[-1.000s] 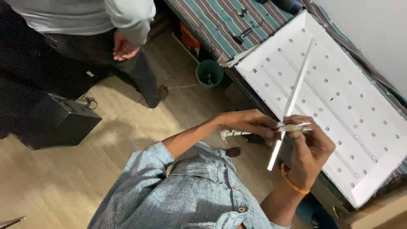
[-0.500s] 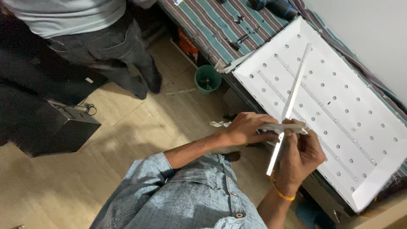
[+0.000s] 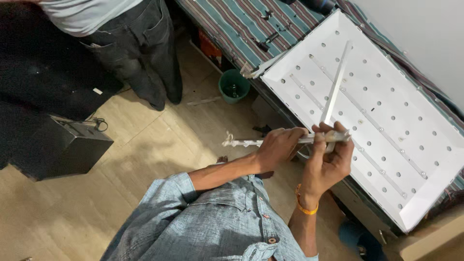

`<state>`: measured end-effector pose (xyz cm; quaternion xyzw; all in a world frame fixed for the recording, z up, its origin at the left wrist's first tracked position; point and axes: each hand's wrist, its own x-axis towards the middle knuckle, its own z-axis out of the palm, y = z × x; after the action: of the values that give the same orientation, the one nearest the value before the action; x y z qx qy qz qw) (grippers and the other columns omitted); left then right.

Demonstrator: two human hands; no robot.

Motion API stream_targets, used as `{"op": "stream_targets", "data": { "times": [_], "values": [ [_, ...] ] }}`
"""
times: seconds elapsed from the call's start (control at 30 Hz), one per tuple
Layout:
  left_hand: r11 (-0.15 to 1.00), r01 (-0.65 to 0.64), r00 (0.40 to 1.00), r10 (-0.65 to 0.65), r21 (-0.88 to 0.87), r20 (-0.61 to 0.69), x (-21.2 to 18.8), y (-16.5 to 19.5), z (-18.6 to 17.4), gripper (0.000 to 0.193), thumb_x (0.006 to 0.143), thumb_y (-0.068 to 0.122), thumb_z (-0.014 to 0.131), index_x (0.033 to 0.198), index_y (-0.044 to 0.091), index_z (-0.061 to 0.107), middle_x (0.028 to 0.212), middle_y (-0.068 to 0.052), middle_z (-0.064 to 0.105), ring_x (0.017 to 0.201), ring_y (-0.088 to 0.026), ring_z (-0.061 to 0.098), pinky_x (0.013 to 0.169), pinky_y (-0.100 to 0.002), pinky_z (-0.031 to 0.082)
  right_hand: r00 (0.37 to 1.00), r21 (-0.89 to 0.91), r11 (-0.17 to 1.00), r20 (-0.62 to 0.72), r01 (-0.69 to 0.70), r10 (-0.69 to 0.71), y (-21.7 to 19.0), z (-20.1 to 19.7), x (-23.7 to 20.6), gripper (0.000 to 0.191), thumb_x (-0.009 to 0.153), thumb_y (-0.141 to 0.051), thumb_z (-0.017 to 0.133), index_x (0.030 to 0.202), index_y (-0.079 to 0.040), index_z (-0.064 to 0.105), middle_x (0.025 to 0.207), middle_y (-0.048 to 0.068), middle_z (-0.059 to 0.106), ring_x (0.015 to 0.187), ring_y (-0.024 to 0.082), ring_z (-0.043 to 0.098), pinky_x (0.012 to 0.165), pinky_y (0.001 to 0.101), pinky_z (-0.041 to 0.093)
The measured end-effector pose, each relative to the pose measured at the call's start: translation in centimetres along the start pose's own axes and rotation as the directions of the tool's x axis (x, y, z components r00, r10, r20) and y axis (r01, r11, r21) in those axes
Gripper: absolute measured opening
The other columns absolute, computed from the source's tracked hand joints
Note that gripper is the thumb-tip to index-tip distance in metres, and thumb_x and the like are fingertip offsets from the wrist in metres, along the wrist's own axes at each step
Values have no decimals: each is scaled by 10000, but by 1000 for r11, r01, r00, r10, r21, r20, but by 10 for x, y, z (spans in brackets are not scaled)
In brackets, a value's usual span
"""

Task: The person works on a white LED light panel resting on their lap, pressing LED strip segments into the panel channels. They then pick up a long aluminum profile, align and fit a small connector piece onto it, and reposition the panel. At the end they carry a taped cardboard box to a shelf and set it down.

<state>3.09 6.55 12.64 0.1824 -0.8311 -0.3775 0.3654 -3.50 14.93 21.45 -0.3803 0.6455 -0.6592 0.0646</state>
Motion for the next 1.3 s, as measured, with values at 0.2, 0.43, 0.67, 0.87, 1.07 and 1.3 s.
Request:
{"op": "stream_targets", "data": {
  "times": [0.2,0.43,0.67,0.87,1.07,1.3],
  "values": [
    [854,-64,979,153,-516,132,23,-17,-23,482,999,294,690,1381,50,527,1119,-126,701,981,-260,716,866,-383,585,998,208,978,56,2,-13,8,-28,18,350,1141,-108,629,1426,76,543,1218,189,692,1138,272,725,1053,393,608],
    [837,209,826,125,-505,549,22,-27,5,295,1050,286,615,1154,21,694,986,-90,764,902,-140,748,780,-338,590,998,458,889,-49,0,25,22,-58,31,434,1209,-221,590,1549,-8,423,1371,165,632,1302,287,639,1120,438,540],
    [751,170,930,93,-638,356,40,17,31,274,1098,253,573,1115,-4,667,1037,-75,722,879,-142,736,793,-314,620,999,114,992,-34,46,-42,55,-80,9,819,1127,-642,462,1678,-152,107,1670,160,405,1503,261,504,1223,390,465],
    [368,185,978,24,-911,208,70,68,16,309,1203,305,536,1237,1,580,945,-98,650,804,-161,651,772,-313,567,979,-332,943,199,23,46,63,-100,-58,841,988,-419,697,1634,-64,294,1541,213,525,1413,348,558,1141,449,477],
    [111,301,951,39,-947,306,92,112,54,343,1233,323,541,1346,0,518,1057,-116,614,893,-184,621,847,-355,543,976,-429,883,-175,-192,127,65,-142,-110,553,943,-158,813,1421,-73,550,1196,132,723,1070,259,752,926,337,586],
    [619,408,738,208,-671,641,68,112,123,637,1111,383,546,1578,29,296,1515,-194,495,1320,-251,619,1056,-388,554,677,7,902,-659,-431,328,62,-230,-150,246,1003,-108,731,1218,-31,637,847,-10,605,699,45,543,571,227,437]
  ]
}}
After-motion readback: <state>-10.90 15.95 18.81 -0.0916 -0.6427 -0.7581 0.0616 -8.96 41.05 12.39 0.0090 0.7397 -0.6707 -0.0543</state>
